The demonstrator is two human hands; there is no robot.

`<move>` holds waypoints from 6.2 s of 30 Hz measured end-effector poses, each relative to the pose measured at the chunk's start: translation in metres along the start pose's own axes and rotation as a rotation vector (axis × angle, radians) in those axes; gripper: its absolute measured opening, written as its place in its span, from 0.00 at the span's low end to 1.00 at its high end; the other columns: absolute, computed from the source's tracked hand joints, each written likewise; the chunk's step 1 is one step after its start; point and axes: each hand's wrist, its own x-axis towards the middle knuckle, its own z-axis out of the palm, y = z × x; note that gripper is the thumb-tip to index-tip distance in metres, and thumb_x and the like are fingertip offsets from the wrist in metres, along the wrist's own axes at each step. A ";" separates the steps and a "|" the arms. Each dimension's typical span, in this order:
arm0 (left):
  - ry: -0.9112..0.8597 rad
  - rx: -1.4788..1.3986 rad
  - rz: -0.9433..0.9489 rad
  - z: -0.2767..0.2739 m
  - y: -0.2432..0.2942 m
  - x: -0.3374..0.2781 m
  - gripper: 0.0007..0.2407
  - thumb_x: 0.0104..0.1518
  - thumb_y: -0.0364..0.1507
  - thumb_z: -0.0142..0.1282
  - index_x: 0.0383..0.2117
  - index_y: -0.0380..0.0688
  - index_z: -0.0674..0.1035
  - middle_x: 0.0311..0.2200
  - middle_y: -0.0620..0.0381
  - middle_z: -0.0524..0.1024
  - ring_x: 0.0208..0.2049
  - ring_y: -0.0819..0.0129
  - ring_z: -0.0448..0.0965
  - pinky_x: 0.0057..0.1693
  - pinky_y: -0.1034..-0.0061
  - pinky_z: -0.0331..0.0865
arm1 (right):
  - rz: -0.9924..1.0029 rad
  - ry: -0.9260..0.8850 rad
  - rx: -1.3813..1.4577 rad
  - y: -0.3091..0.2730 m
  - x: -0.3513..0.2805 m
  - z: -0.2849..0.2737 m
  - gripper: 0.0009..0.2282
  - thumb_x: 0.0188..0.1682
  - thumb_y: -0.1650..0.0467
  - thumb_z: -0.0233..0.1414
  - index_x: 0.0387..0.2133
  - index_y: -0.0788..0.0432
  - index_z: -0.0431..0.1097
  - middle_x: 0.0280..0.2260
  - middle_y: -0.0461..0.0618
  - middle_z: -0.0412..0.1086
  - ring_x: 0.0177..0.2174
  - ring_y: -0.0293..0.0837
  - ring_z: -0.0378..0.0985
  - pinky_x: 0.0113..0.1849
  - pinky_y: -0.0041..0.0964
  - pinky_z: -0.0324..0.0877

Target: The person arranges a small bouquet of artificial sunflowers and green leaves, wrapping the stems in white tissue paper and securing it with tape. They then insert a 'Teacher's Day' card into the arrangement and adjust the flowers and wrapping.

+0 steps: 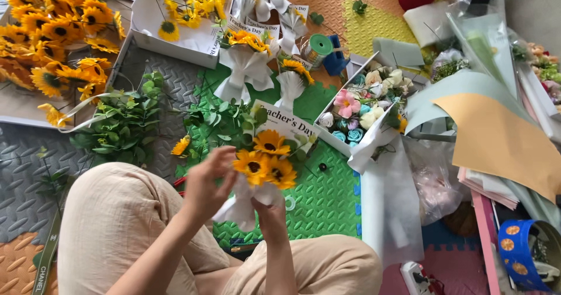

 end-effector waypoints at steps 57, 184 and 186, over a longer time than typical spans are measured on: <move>0.047 0.257 -0.107 -0.034 0.055 0.044 0.10 0.48 0.27 0.65 0.37 0.45 0.87 0.45 0.62 0.82 0.49 0.58 0.71 0.54 0.66 0.67 | -0.116 0.015 0.069 0.024 -0.011 0.005 0.22 0.37 0.71 0.67 0.44 0.71 0.75 0.44 0.61 0.78 0.44 0.52 0.80 0.45 0.51 0.77; -0.495 -0.688 -0.184 -0.078 0.054 0.022 0.15 0.43 0.28 0.74 0.37 0.37 0.86 0.29 0.55 0.88 0.30 0.74 0.82 0.37 0.77 0.73 | -0.386 -0.469 -1.693 -0.358 -0.032 0.123 0.03 0.48 0.67 0.57 0.29 0.52 0.77 0.30 0.41 0.78 0.33 0.43 0.79 0.38 0.41 0.70; -0.474 -0.663 -0.234 -0.079 0.055 0.021 0.15 0.41 0.28 0.75 0.35 0.38 0.86 0.28 0.54 0.88 0.30 0.72 0.82 0.37 0.75 0.73 | -0.338 -0.396 -1.684 -0.360 -0.035 0.124 0.03 0.47 0.68 0.57 0.29 0.52 0.78 0.30 0.41 0.80 0.33 0.43 0.80 0.38 0.41 0.72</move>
